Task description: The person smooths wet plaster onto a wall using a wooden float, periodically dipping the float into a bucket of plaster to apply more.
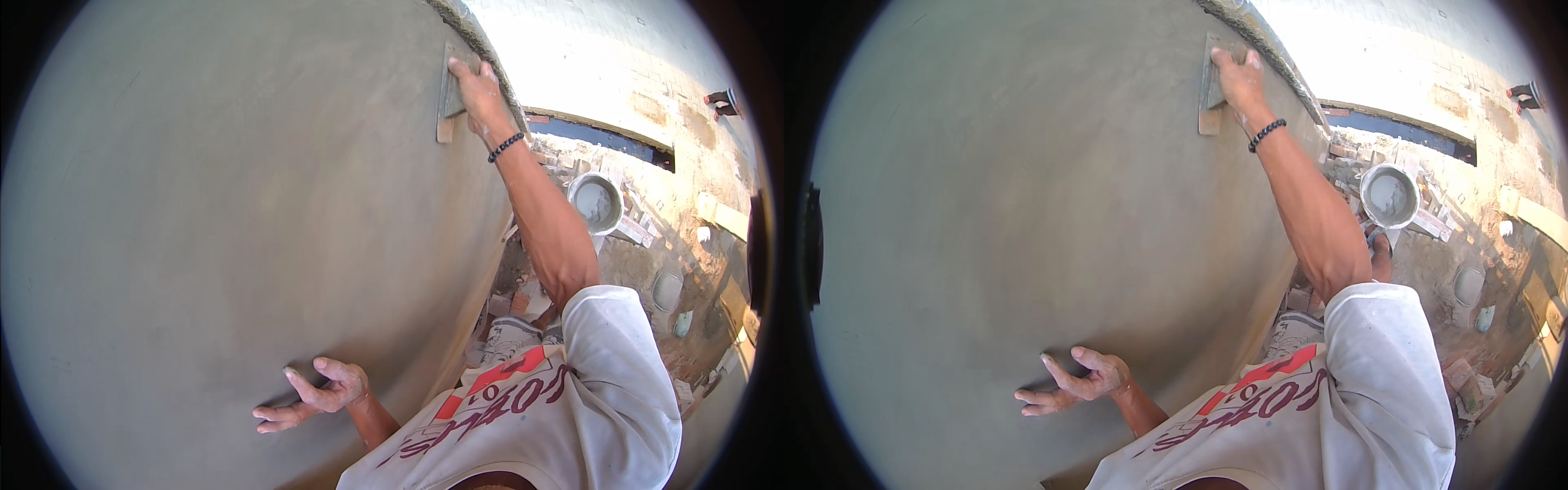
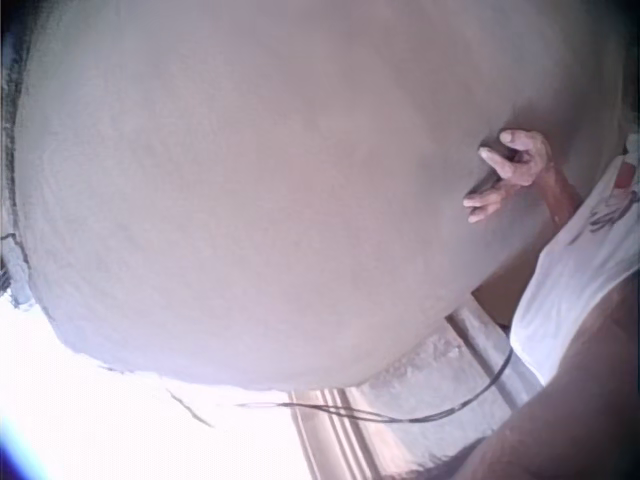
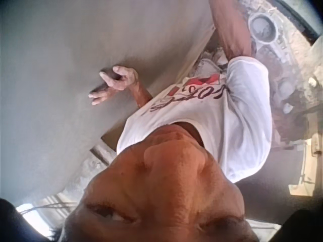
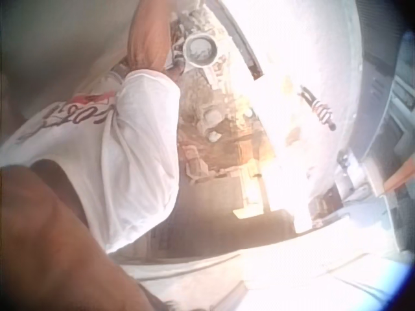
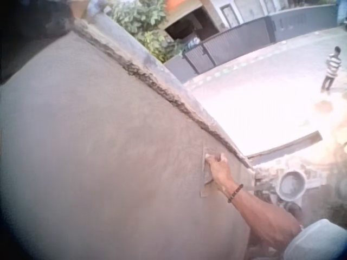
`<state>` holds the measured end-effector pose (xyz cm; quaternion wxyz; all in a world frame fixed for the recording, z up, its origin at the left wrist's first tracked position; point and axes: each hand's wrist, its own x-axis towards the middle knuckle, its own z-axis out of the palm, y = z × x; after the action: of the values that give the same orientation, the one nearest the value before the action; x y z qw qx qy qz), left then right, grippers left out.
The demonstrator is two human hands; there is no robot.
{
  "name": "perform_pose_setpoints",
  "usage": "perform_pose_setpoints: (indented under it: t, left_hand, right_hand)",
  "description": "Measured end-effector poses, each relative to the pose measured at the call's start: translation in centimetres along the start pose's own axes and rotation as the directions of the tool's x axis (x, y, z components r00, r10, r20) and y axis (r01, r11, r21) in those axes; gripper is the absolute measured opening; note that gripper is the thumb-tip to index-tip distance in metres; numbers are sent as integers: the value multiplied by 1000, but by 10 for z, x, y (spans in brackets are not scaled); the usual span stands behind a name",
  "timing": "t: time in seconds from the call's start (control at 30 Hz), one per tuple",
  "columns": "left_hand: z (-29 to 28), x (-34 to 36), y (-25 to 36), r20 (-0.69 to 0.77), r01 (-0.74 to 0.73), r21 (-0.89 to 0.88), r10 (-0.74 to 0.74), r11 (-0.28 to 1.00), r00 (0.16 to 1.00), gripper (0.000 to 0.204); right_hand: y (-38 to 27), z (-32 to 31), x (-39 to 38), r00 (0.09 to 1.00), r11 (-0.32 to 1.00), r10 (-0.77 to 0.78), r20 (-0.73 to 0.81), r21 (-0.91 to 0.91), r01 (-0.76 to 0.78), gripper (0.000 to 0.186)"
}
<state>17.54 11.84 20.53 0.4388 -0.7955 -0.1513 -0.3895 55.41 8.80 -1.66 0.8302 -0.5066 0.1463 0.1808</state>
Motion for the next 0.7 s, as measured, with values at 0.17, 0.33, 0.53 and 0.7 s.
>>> perform_pose_setpoints:
  t: [0.17,0.33,0.53,0.7]
  left_hand:
    - [-2,-7,-3,-8,8,42,-8,999,1000,36]
    - [0,0,0,4,-44,30,44,999,999,36]
    - [-1,-3,2,-10,-14,29,15,999,1000,35]
    - [1,-5,-2,-34,-2,-22,1,1000,999,37]
  right_hand:
    - [-34,37,-149,828,825,-463,316,-188,532,59]
    - [-51,22,-53,813,781,-571,117,-229,581,58]
    - [34,0,-153,901,869,-421,104,-237,433,45]
    - [-28,10,-100,948,902,-234,214,-315,294,44]
